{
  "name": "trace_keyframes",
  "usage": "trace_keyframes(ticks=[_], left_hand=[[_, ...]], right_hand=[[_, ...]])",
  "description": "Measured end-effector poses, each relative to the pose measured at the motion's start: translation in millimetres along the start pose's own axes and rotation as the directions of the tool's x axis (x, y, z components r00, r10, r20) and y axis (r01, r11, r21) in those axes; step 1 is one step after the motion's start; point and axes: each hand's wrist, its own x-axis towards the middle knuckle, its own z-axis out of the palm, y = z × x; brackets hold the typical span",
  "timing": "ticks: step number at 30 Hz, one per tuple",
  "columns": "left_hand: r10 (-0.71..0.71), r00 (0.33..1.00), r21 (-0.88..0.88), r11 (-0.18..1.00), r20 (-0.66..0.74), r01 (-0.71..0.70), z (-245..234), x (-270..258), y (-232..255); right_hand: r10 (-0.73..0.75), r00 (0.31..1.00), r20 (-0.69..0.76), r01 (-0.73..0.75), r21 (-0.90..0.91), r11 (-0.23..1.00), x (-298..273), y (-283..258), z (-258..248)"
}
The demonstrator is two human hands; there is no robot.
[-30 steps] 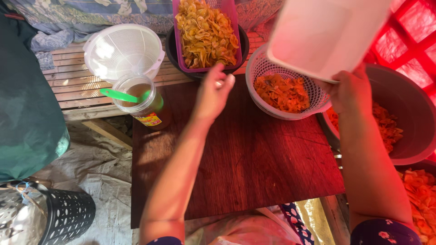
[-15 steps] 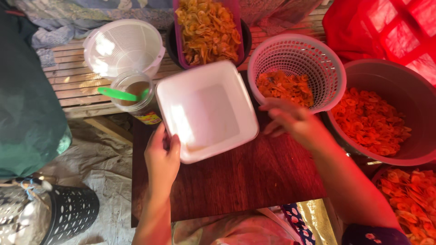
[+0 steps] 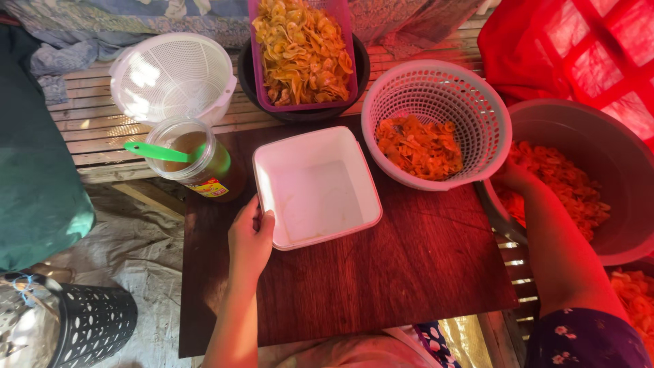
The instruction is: The person moves fruit slices between various bins, colanders, and bowls by hand, then uses a scoop to transfer items from a jar into a container.
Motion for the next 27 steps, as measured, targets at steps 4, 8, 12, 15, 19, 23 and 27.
trace_keyframes(ticks=[4,8,12,15,19,23,27], left_hand=[[-0.017,1.0,0.034,0.999,0.002,0.017,0.5,4.8,-0.1],[0.009,1.0,0.011,1.0,0.008,-0.009,2.1,10.2,0.9],[-0.016,1.0,0.017,1.0,-0.013,0.017,7.7,16.9,3.1],[0.069,0.998,0.056,0.996,-0.015,-0.068,8.8,19.4,3.4],[0.022,0.999,0.067,0.998,-0.023,-0.02,10.3,22.2,4.7],[0.019,1.0,0.051,0.999,-0.022,-0.018,10.1,18.6,7.9],[0.058,0.998,0.083,0.995,-0.015,-0.056,8.6,17.6,12.3]], right_hand=[[0.162,0.986,-0.024,-0.161,0.061,0.985,10.1,7.4,1.1],[0.02,0.999,0.036,-0.014,-0.178,0.984,7.8,8.7,0.5],[0.066,0.994,0.086,-0.038,-0.29,0.956,9.1,6.7,4.1],[-0.064,0.982,0.177,0.118,-0.313,0.942,17.5,1.5,10.7],[-0.168,0.982,0.082,0.176,-0.104,0.979,2.0,11.9,2.7],[-0.091,0.991,0.1,0.115,-0.273,0.955,7.8,8.2,2.6],[0.051,0.983,0.175,0.067,-0.608,0.791,22.3,2.9,8.6]])
